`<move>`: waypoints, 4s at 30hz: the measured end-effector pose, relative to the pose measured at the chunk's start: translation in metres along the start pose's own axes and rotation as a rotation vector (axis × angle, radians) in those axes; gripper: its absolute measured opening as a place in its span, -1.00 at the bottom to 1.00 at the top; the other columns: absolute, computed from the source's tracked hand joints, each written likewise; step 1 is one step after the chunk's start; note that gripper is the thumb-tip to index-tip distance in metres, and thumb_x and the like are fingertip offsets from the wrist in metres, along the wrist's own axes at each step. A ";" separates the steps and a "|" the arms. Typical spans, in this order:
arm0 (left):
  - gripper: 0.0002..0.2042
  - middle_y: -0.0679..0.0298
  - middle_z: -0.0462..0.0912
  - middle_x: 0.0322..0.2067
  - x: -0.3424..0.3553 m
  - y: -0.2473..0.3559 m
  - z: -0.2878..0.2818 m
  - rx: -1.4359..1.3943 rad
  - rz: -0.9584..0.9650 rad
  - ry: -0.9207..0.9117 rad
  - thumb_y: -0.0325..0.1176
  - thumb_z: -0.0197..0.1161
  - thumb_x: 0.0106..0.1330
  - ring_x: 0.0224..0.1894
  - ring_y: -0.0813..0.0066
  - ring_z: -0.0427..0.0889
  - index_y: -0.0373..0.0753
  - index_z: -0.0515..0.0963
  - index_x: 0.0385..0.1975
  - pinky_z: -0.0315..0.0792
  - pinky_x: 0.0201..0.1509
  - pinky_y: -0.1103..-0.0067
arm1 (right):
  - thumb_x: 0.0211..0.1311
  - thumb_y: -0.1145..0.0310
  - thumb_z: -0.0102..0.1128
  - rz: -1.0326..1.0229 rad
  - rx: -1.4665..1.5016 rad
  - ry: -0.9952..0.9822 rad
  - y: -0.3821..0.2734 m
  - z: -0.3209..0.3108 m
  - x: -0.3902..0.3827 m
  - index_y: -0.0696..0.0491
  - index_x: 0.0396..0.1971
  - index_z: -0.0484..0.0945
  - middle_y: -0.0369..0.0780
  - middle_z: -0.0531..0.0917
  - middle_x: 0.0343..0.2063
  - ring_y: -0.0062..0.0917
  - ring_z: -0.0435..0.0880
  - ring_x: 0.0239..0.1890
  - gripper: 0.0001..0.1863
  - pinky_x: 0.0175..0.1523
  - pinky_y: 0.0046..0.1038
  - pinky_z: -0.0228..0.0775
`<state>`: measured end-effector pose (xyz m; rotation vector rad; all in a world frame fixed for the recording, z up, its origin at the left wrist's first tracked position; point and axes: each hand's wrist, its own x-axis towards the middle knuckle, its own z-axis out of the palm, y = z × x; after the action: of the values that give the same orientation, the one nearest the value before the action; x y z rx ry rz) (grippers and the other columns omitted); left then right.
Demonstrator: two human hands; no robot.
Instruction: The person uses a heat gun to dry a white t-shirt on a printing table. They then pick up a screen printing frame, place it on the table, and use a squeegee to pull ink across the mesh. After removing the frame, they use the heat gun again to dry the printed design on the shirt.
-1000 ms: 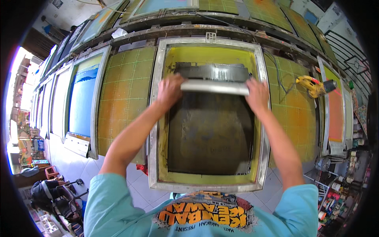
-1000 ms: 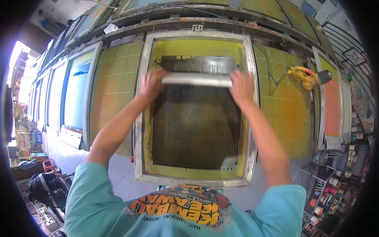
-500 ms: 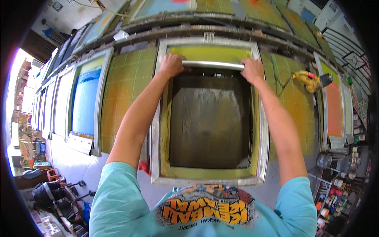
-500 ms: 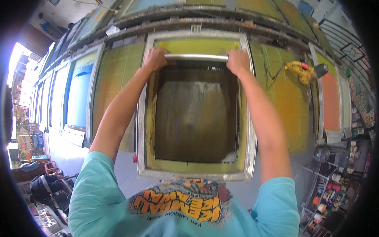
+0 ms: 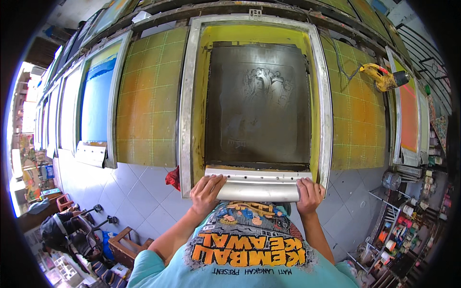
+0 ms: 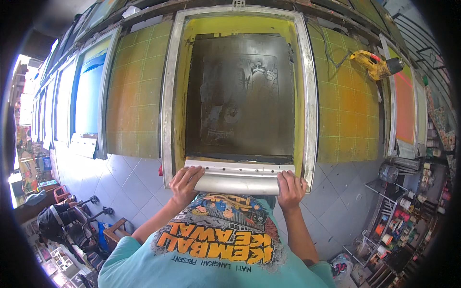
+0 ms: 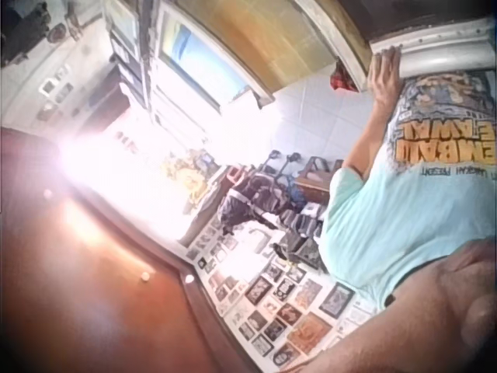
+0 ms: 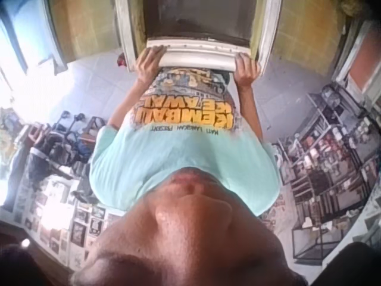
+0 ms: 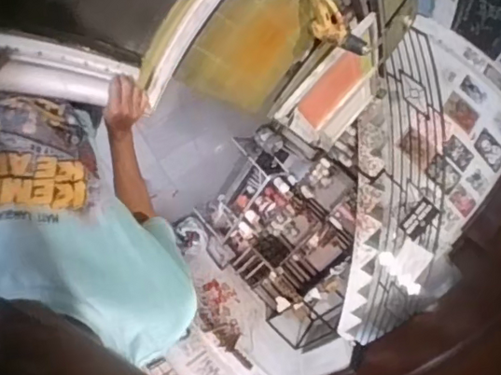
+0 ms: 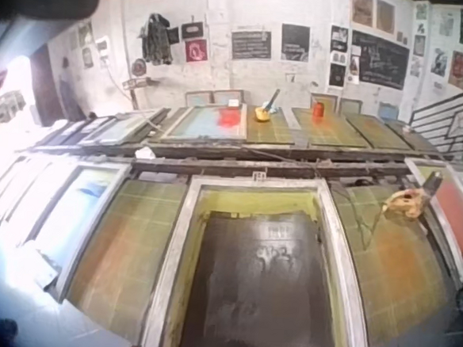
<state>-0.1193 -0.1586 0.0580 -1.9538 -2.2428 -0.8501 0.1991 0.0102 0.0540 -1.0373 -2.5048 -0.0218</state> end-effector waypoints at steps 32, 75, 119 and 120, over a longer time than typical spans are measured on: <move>-0.26 -0.11 0.81 -0.30 0.445 -0.180 0.010 -0.001 -0.011 -0.652 0.25 0.69 -0.22 -0.24 -0.01 0.80 -0.40 0.77 -0.32 0.64 -0.05 0.30 | -0.29 0.37 0.53 -0.059 0.056 -0.727 0.144 0.045 0.455 0.09 -0.17 0.78 -0.04 0.83 -0.28 -0.18 0.77 -0.27 -0.50 -0.05 -0.21 0.65; -0.26 0.20 0.60 -0.44 0.032 -0.084 -0.020 -0.680 -1.203 0.122 0.25 0.02 0.59 -0.33 0.45 0.48 -0.51 0.66 -0.29 0.43 -0.13 0.45 | 0.57 -0.23 -0.03 1.044 0.743 -0.034 0.091 0.016 0.066 0.44 0.30 0.46 0.19 0.61 0.23 -0.13 0.56 0.35 -0.12 0.48 -0.28 0.25; -0.13 0.12 0.64 -0.18 -0.176 -0.038 -0.218 -0.537 -1.320 0.369 0.37 0.32 0.34 -0.14 0.42 0.64 -0.56 0.44 0.07 0.57 -0.04 0.47 | 0.35 -0.14 0.38 0.866 0.983 -0.077 -0.083 -0.064 -0.061 0.24 0.14 0.46 0.13 0.74 -0.08 -0.14 0.76 0.01 -0.27 0.15 -0.24 0.52; -0.16 0.16 0.65 -0.23 -0.181 -0.029 -0.218 -0.559 -1.303 0.353 0.37 0.31 0.35 -0.17 0.44 0.64 -0.54 0.49 0.02 0.56 -0.06 0.47 | 0.34 -0.15 0.38 0.870 0.978 -0.092 -0.081 -0.066 -0.067 0.24 0.14 0.47 0.13 0.74 -0.08 -0.14 0.76 0.01 -0.26 0.15 -0.24 0.52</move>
<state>-0.1780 -0.4167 0.1628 -0.0029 -3.0200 -1.8153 0.2113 -0.1046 0.0992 -1.4956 -1.5282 1.3419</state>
